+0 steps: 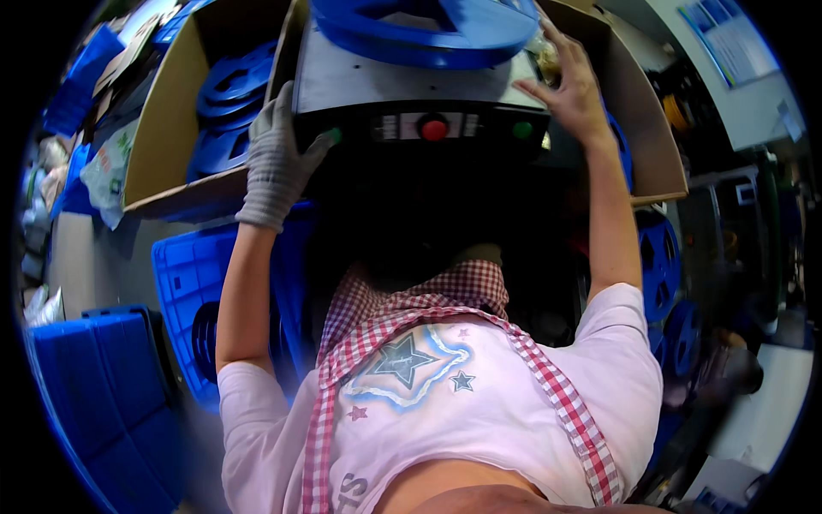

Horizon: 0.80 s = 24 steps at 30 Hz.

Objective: The person repeatedly picks up blue plastic wheel-like parts, places them into a machine, presses a button, and then removes them to place into a cardboard box. The person handles the parts one at a time throughout the clip.

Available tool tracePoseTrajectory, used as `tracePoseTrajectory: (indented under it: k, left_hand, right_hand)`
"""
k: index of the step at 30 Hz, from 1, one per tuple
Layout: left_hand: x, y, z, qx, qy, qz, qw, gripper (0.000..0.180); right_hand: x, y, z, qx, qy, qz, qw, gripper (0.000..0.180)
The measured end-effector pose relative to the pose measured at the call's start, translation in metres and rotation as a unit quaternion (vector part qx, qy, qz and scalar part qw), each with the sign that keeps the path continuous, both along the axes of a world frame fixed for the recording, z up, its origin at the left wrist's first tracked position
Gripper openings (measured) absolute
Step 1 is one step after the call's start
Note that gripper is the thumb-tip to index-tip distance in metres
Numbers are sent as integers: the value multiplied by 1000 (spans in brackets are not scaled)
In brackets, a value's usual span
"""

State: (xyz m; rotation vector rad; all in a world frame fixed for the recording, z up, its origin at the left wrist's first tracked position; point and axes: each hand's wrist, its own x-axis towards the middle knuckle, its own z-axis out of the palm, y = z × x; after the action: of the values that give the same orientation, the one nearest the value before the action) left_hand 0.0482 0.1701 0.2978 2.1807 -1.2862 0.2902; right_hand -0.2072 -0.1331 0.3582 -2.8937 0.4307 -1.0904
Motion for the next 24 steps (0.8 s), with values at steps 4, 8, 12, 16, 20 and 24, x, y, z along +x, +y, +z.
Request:
tracePoseTrajectory:
  k: [4, 8, 12, 16, 20, 24]
  left_hand:
    - [2, -9, -17, 9, -31, -1, 999, 85]
    - [-35, -20, -12, 12, -17, 12, 1000, 85]
    - [-29, -24, -7, 39, -33, 1, 999, 79]
    - [-68, -1, 5, -9, -60, -20, 998, 64]
    - [-82, 12, 2, 2, 28, 5, 1000, 45]
    - [-95, 10, 8, 12, 60, 17, 998, 42]
  right_hand:
    - [-37, 12, -59, 103, 109, -145, 978, 102]
    - [-71, -5, -65, 112, 61, -104, 986, 100]
    - [-80, -15, -63, 124, 81, -71, 986, 89]
    - [-148, -76, -13, 202, 57, -36, 977, 59]
    - [-207, -197, -22, 189, 63, -148, 969, 42]
    - [-224, -273, -79, 304, 160, -301, 890, 52]
